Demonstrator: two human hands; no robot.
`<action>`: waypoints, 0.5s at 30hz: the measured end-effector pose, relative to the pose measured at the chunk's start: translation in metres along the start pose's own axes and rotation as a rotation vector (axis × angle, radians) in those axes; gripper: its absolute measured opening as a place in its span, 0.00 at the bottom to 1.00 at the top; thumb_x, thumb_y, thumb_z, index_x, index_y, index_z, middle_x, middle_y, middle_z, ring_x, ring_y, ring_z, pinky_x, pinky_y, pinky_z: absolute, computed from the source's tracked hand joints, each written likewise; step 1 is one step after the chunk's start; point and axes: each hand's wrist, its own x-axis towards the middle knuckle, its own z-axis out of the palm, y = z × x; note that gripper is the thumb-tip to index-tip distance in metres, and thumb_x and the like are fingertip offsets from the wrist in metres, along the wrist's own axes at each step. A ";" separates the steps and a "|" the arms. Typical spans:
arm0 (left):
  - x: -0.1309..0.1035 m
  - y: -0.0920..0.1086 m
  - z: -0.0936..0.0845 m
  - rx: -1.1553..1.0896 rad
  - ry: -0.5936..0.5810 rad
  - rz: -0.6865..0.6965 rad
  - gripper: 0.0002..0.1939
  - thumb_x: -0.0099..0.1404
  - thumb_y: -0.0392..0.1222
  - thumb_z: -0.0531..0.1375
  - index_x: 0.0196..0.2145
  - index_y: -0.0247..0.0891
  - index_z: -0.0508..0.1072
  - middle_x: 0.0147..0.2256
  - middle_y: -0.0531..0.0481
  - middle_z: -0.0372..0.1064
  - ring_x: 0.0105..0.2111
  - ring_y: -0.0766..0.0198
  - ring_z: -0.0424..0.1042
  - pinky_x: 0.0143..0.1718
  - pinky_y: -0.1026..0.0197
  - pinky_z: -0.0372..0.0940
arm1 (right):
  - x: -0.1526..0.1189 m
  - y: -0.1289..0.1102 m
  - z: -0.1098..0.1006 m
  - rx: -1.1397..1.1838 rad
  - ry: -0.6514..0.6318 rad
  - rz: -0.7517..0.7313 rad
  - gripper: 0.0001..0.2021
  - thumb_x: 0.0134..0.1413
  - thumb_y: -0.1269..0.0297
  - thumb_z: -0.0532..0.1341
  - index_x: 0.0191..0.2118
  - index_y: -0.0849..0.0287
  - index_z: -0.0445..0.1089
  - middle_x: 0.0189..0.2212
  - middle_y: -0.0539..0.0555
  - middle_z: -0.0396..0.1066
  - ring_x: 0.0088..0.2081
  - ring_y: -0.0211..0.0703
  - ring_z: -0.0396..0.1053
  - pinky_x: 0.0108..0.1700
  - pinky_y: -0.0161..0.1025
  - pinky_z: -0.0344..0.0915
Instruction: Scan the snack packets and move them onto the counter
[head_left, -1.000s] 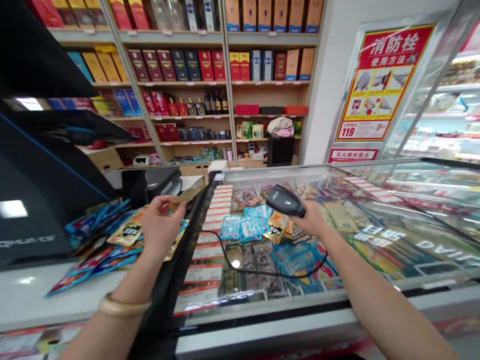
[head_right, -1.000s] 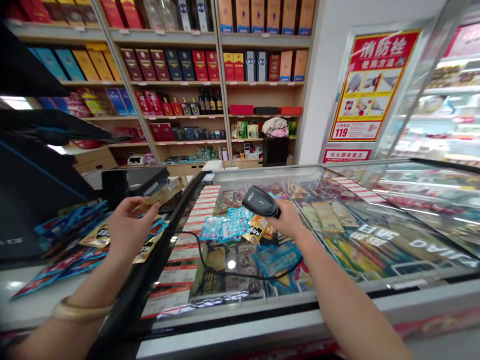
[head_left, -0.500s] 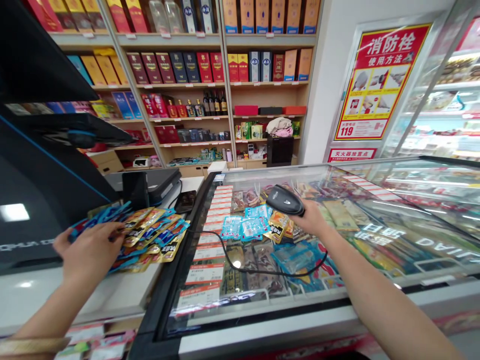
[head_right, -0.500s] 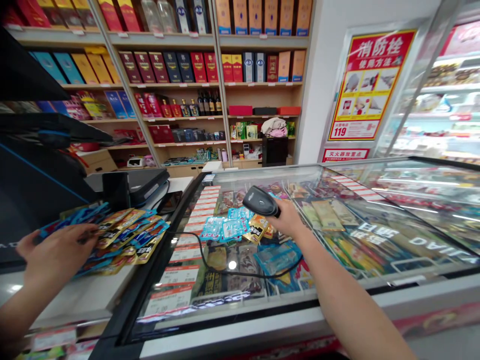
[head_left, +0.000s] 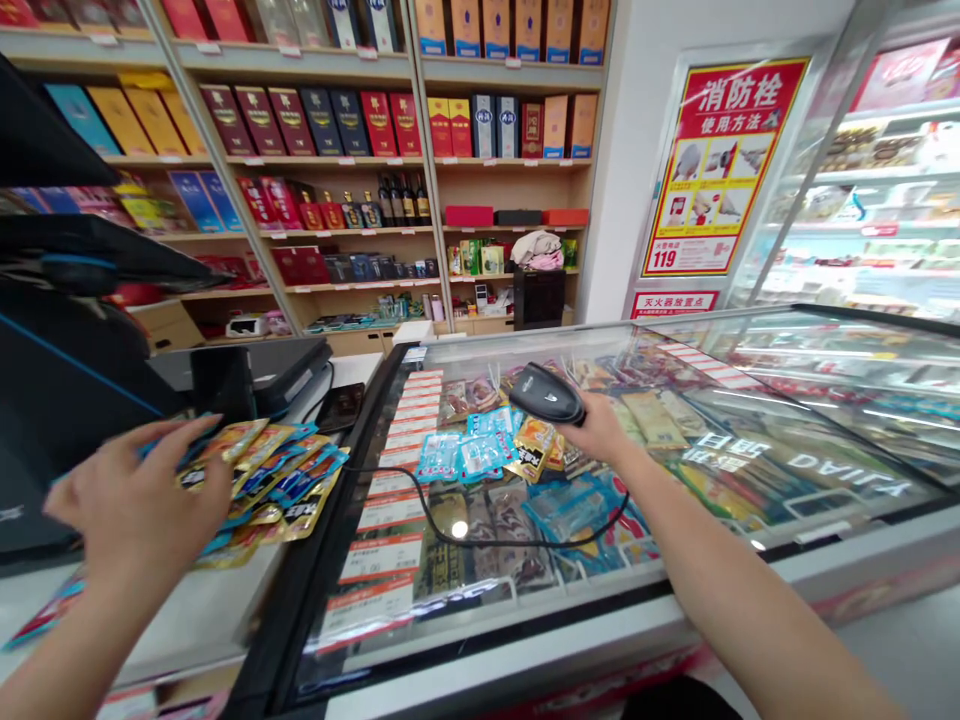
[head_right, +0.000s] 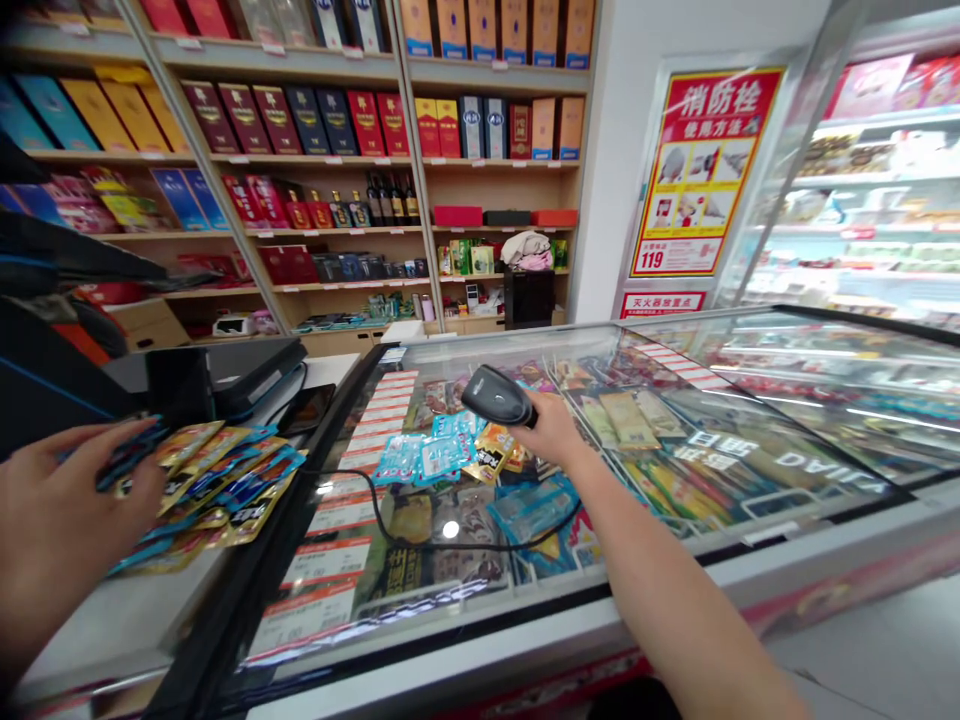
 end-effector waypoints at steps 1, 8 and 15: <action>0.000 0.015 0.003 0.002 0.021 0.028 0.23 0.61 0.50 0.54 0.50 0.40 0.74 0.49 0.37 0.68 0.52 0.41 0.64 0.54 0.38 0.53 | 0.000 0.000 0.000 0.004 0.003 0.003 0.07 0.44 0.64 0.61 0.31 0.59 0.72 0.25 0.53 0.74 0.27 0.44 0.70 0.32 0.37 0.64; -0.013 0.100 0.061 -0.065 -0.409 0.124 0.21 0.59 0.55 0.57 0.45 0.42 0.77 0.49 0.40 0.71 0.51 0.45 0.68 0.53 0.43 0.57 | 0.001 -0.003 0.000 0.022 -0.021 0.020 0.08 0.45 0.65 0.61 0.33 0.59 0.73 0.28 0.53 0.75 0.29 0.44 0.71 0.34 0.36 0.65; -0.039 0.134 0.100 0.168 -0.742 0.092 0.31 0.51 0.69 0.56 0.35 0.37 0.79 0.45 0.31 0.72 0.51 0.36 0.66 0.51 0.40 0.56 | 0.000 -0.002 -0.001 -0.039 -0.075 0.077 0.09 0.43 0.67 0.62 0.35 0.57 0.72 0.30 0.53 0.76 0.31 0.45 0.71 0.35 0.38 0.66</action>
